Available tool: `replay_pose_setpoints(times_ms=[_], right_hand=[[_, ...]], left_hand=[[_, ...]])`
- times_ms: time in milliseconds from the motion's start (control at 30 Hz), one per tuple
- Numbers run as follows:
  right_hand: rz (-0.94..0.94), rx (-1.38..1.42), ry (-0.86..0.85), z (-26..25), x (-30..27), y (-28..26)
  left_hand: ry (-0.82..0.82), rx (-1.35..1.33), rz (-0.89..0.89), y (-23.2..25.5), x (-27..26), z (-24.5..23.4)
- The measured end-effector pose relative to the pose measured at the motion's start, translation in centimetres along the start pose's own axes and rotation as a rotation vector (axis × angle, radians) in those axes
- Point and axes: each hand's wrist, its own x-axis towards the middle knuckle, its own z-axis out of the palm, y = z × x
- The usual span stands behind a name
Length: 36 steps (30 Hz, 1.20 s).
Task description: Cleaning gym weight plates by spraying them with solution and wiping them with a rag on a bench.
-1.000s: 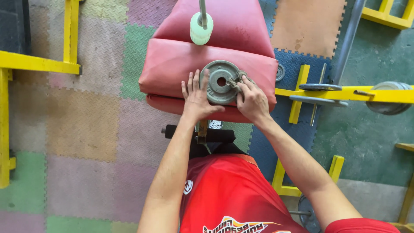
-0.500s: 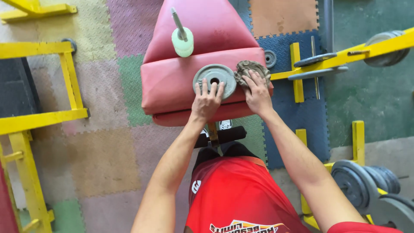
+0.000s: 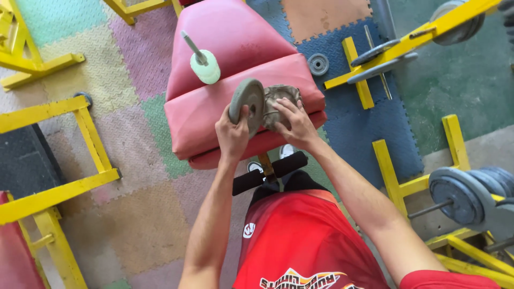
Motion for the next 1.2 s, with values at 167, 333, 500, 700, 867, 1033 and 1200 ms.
replay_pose_setpoints(times_ms=[167,333,500,700,867,1033,1200], right_hand=[[0.094,0.189,0.204,-1.0,-3.1,2.2],[0.234,0.430,0.294,-4.8,-5.6,5.0],[0.339,0.849,0.343,-9.9,-7.9,12.1],[0.403,0.768,0.337,-19.7,-8.7,19.8],[0.396,0.743,0.265,-28.8,-7.8,23.2],[0.370,0.721,0.210,-34.1,-6.4,25.1],[0.248,0.395,0.305,-37.5,-4.0,25.6]], left_hand=[[-0.064,-0.083,-0.003,1.2,-2.7,2.7],[-0.177,-0.089,-0.089,3.2,-4.0,8.2],[-0.305,-0.136,0.065,6.0,-4.1,16.6],[-0.327,-0.200,0.008,7.7,-3.3,28.4],[-0.314,-0.258,-0.041,8.5,-2.0,37.5],[-0.281,-0.321,-0.075,9.4,-0.2,43.6],[-0.285,-0.347,-0.074,10.0,3.0,47.4]])
